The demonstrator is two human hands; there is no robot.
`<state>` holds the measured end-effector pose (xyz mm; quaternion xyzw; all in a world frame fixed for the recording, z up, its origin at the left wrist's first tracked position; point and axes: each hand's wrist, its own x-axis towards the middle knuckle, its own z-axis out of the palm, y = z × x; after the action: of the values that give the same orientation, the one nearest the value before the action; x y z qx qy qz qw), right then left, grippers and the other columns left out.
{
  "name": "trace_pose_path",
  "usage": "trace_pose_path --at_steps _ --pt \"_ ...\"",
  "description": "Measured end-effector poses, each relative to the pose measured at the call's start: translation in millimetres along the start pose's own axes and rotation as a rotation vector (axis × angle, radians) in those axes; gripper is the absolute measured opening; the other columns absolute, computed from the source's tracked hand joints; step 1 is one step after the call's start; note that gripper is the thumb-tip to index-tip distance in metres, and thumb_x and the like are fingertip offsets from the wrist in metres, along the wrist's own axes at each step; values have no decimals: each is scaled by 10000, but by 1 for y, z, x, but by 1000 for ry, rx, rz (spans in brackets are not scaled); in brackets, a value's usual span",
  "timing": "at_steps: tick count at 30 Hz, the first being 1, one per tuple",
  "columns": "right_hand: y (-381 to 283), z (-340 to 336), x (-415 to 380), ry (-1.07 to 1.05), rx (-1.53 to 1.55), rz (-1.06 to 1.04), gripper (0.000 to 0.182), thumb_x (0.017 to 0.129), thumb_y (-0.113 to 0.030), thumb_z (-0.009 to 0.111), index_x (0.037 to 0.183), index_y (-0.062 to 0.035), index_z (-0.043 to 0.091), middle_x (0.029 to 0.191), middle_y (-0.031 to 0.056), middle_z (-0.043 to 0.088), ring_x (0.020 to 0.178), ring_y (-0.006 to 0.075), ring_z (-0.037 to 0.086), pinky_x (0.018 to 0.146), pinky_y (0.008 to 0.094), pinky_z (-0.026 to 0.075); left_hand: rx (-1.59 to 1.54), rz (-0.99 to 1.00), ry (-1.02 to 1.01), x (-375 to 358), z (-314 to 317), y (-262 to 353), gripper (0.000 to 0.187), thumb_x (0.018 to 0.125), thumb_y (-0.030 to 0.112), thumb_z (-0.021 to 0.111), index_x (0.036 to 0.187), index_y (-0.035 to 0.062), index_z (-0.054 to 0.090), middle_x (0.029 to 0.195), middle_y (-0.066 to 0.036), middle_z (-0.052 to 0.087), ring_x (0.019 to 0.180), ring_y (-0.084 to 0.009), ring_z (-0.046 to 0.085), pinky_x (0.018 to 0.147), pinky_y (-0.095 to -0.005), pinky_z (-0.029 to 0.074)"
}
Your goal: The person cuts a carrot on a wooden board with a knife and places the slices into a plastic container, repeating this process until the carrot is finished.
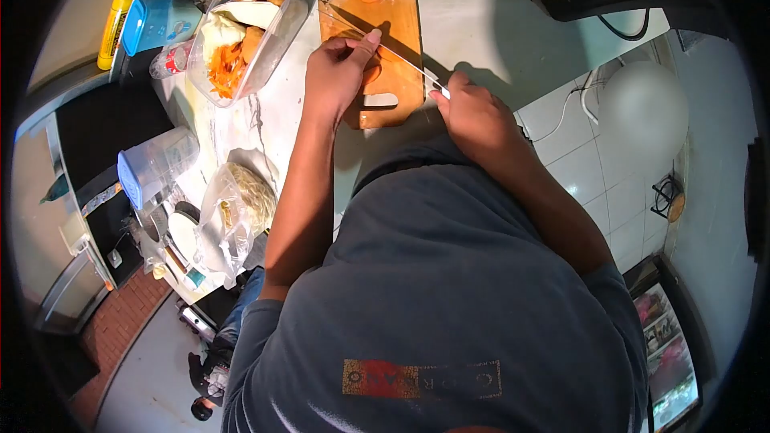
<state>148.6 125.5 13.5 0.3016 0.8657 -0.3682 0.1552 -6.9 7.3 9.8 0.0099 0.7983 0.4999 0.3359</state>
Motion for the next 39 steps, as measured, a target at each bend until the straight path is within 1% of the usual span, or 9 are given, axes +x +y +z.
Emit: trace_pose_path --at_steps 12,20,23,24,26,29,32,34,39 --pt "3 3 3 -3 -22 -55 331 958 -302 497 966 27 464 850 277 639 842 460 616 740 509 493 131 10 -55 7 -3 0 340 866 320 703 866 -16 657 803 -46 646 694 -98 584 626 -221 479" --pt "1 0 4 -20 -30 -85 343 960 -297 491 1000 41 442 872 292 639 879 466 614 772 519 490 81 -23 -5 10 -3 -2 340 852 270 717 848 -66 666 779 -80 662 664 -110 574 645 -249 480" --pt "-1 -4 0 -8 -49 -49 322 961 -276 490 976 45 495 928 250 656 891 427 639 791 472 513 24 -8 -35 9 -2 0 349 845 283 725 828 -61 667 773 -74 659 666 -110 567 657 -238 471" --pt "0 -4 2 -3 -51 -56 322 961 -276 490 976 45 495 928 250 656 891 427 639 791 472 513 136 26 -120 12 -7 -1 322 871 287 702 911 -25 632 830 -50 638 718 -98 577 676 -215 478" --pt "2 1 7 -28 -53 -24 347 961 -291 491 998 51 446 912 297 635 907 466 608 789 512 491 127 97 -135 14 -14 -8 309 868 267 707 929 -23 620 824 -48 633 715 -99 576 672 -211 475" --pt "-3 -2 4 -24 -66 -29 327 960 -279 489 1001 45 485 961 271 646 918 437 630 811 489 505 141 254 -192 19 -18 -27 371 818 285 754 920 -40 609 737 -37 618 670 -92 552 676 -236 467" --pt "-1 -5 0 -38 -84 -13 329 959 -280 492 996 46 483 958 272 646 918 434 632 808 492 505 173 214 -120 18 -11 -28 325 793 265 766 902 -12 635 743 -43 646 672 -106 592 702 -245 480" --pt "0 -5 2 -34 -81 -22 328 957 -280 496 999 46 485 950 271 647 914 433 634 806 493 506 392 276 11 11 -8 -25 291 751 251 778 889 21 665 767 -48 686 700 -139 646 734 -266 493" --pt "1 -3 6 12 -87 -58 325 950 -277 510 994 45 494 916 270 652 891 432 639 793 493 510 415 235 43 8 -5 -25 263 719 248 781 867 50 691 805 -53 714 747 -162 678 760 -277 498"
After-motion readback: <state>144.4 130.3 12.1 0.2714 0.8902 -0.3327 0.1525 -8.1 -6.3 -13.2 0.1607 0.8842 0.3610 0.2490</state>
